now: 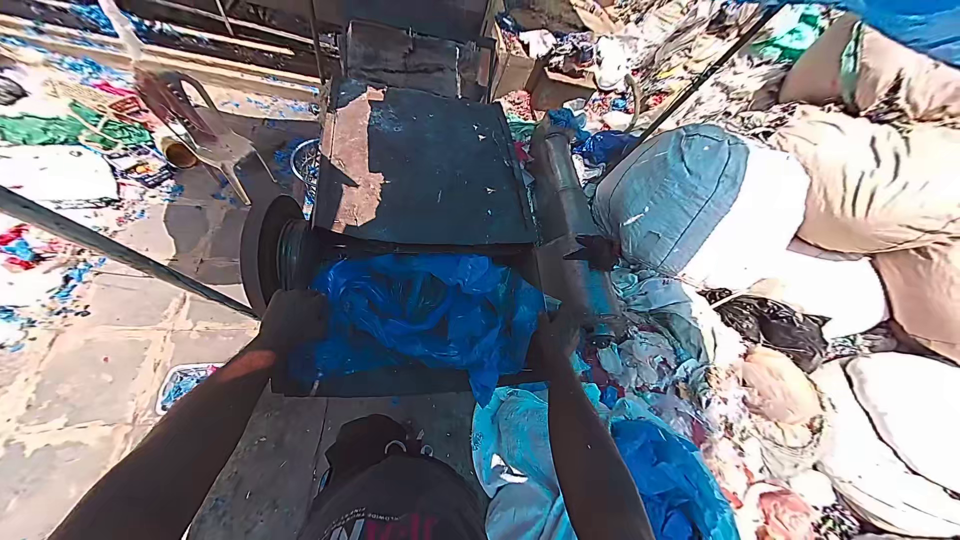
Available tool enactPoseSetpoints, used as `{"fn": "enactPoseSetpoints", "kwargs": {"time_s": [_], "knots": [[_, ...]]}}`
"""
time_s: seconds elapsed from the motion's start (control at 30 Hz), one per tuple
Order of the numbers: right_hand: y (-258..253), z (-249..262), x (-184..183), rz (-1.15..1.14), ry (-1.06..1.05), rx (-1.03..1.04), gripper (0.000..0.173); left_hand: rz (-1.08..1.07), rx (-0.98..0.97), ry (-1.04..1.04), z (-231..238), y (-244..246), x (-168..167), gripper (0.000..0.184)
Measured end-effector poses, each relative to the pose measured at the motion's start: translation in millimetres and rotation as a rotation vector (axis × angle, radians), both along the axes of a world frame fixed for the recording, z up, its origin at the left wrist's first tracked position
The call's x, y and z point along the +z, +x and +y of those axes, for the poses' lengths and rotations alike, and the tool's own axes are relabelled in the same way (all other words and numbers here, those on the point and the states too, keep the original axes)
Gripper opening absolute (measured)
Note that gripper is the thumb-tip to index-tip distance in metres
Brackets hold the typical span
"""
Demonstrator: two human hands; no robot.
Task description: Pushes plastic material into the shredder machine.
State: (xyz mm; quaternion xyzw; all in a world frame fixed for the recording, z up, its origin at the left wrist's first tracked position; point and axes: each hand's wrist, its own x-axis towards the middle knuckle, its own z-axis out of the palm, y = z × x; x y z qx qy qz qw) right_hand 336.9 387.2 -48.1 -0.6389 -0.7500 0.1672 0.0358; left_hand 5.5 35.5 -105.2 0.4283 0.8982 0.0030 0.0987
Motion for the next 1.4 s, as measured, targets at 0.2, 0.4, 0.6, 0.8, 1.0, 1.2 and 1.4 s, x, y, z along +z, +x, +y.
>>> {"fn": "enactPoseSetpoints", "kwargs": {"time_s": [0.2, 0.4, 0.6, 0.8, 1.0, 1.2, 1.4], "knots": [[15.3, -11.4, -5.3, -0.032, 0.002, 0.021, 0.039, -0.095, 0.015, -0.076, 4.6, 14.2, 43.4, 0.031], [33.1, -24.2, -10.0, -0.01, -0.007, 0.02, 0.036, -0.112, 0.035, -0.088, 5.1, 17.4, 44.7, 0.031], [43.8, -29.1, -19.4, 0.048, -0.014, -0.023, 0.035, -0.096, 0.025, -0.129, 7.7, 17.1, 46.5, 0.037], [49.2, -29.0, -29.6, 0.099, -0.003, -0.03, 0.033, 0.016, -0.052, -0.063, 0.2, -13.1, -12.6, 0.039], [52.6, -27.4, -35.5, 0.069, -0.068, -0.023, 0.031, -0.065, 0.0, -0.129, 5.1, 7.7, 26.6, 0.04], [53.9, -21.4, -30.8, 0.175, -0.074, 0.038, 0.043, -0.005, -0.04, -0.005, 0.7, -9.0, -8.2, 0.033], [28.3, -21.5, -17.2, 0.235, 0.272, 0.184, 0.033, -0.025, -0.017, 0.005, 1.2, -1.8, -0.8, 0.03]]}}
